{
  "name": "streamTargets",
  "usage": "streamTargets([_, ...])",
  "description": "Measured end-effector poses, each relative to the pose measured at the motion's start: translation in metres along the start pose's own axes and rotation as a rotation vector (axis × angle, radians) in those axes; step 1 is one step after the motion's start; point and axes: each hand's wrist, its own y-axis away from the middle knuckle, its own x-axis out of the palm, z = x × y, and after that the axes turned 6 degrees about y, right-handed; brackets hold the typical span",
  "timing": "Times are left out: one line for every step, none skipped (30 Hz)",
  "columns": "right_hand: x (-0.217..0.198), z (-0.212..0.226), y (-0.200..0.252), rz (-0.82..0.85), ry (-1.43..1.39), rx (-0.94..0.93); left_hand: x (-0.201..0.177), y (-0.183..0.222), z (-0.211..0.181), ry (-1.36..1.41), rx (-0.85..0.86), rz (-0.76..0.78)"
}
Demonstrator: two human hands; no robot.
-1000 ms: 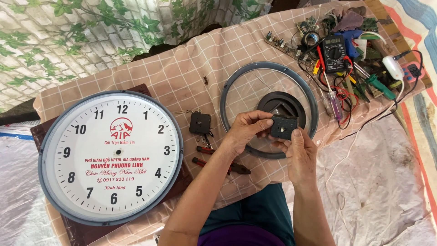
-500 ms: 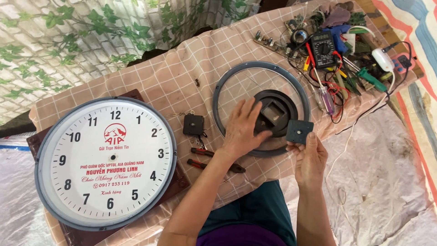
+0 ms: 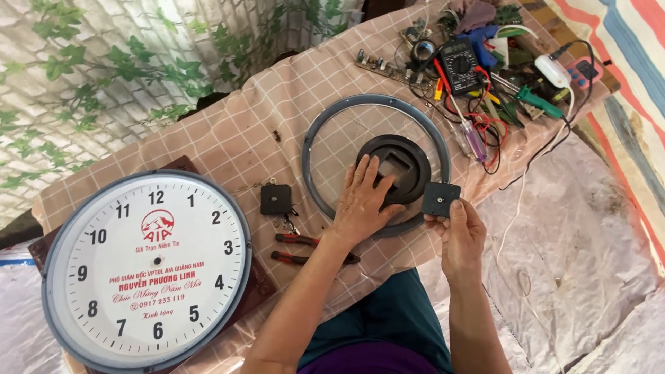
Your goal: Disassembling a wall clock by removing the hands, glass cover, and movement mechanism for repair or inspection.
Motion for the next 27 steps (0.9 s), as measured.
streamTargets([-0.001,0.0,-0.001,-0.004,0.0,-0.001,0.002,0.0,0.001,0.002,0.004,0.002])
streamTargets([-0.002,-0.001,-0.001,0.001,0.004,0.006,0.003,0.0,0.002,-0.011,0.005,0.016])
streamTargets([-0.002,-0.001,-0.001,0.007,0.008,0.013,0.004,0.001,0.003,-0.024,0.006,0.031])
streamTargets([-0.002,-0.001,-0.001,0.006,0.008,0.014,0.003,0.001,0.004,-0.024,0.006,0.031])
streamTargets([-0.002,-0.002,0.0,0.005,0.004,0.016,0.002,0.002,0.005,-0.016,0.013,0.034])
streamTargets([-0.002,-0.002,0.0,0.005,0.001,0.019,0.001,0.003,0.005,-0.009,0.019,0.036])
streamTargets([-0.001,-0.002,0.0,0.006,0.001,0.019,0.001,0.002,0.005,-0.009,0.019,0.036])
streamTargets([0.0,-0.001,0.0,-0.001,-0.003,0.015,0.001,0.002,0.005,-0.029,0.01,0.025])
streamTargets([0.001,-0.001,0.0,-0.007,-0.007,0.01,0.0,0.001,0.005,-0.048,0.001,0.015])
streamTargets([-0.002,-0.005,-0.002,-0.008,-0.007,0.009,0.001,0.0,0.007,-0.048,0.002,0.014])
streamTargets([-0.005,-0.009,-0.004,-0.014,-0.013,0.007,0.001,-0.001,0.009,-0.018,-0.009,-0.007])
streamTargets([-0.008,-0.014,-0.006,-0.022,-0.018,0.005,0.002,-0.001,0.011,0.013,-0.02,-0.028])
streamTargets([-0.008,-0.014,-0.007,-0.022,-0.018,0.005,-0.001,-0.002,0.011,0.013,-0.019,-0.028])
streamTargets([-0.009,-0.015,-0.007,-0.024,-0.017,0.011,-0.003,-0.002,0.01,0.02,-0.018,-0.081])
streamTargets([-0.009,-0.016,-0.006,-0.025,-0.017,0.018,-0.005,-0.002,0.01,0.026,-0.017,-0.135])
streamTargets([-0.009,-0.017,-0.006,-0.025,-0.017,0.017,-0.006,-0.003,0.01,0.026,-0.016,-0.136])
streamTargets([-0.008,-0.018,-0.005,-0.022,-0.02,0.024,-0.007,-0.003,0.01,0.021,-0.013,-0.188])
streamTargets([-0.008,-0.02,-0.004,-0.019,-0.022,0.032,-0.009,-0.003,0.01,0.017,-0.011,-0.24])
streamTargets([-0.01,-0.024,-0.006,-0.019,-0.022,0.032,-0.008,-0.004,0.012,0.016,-0.012,-0.24])
streamTargets([-0.011,-0.028,-0.007,-0.005,-0.023,0.041,-0.007,-0.005,0.015,0.097,-0.049,-0.3])
streamTargets([-0.012,-0.033,-0.008,0.009,-0.024,0.05,-0.007,-0.006,0.017,0.178,-0.087,-0.359])
streamTargets([-0.008,-0.029,-0.007,0.01,-0.023,0.049,-0.013,-0.005,0.013,0.177,-0.087,-0.36])
streamTargets([-0.003,-0.025,-0.005,0.027,-0.016,0.041,-0.02,-0.005,0.009,0.351,-0.184,-0.361])
streamTargets([0.002,-0.021,-0.003,0.046,-0.008,0.033,-0.027,-0.004,0.006,0.524,-0.283,-0.361])
streamTargets([0.003,-0.022,-0.004,0.048,-0.008,0.033,-0.027,-0.003,0.007,0.523,-0.284,-0.363])
streamTargets([0.004,-0.024,-0.004,0.055,-0.005,0.019,-0.027,-0.002,0.009,0.685,-0.368,-0.378])
streamTargets([0.005,-0.026,-0.005,0.061,-0.002,0.005,-0.027,-0.002,0.011,0.848,-0.452,-0.39])
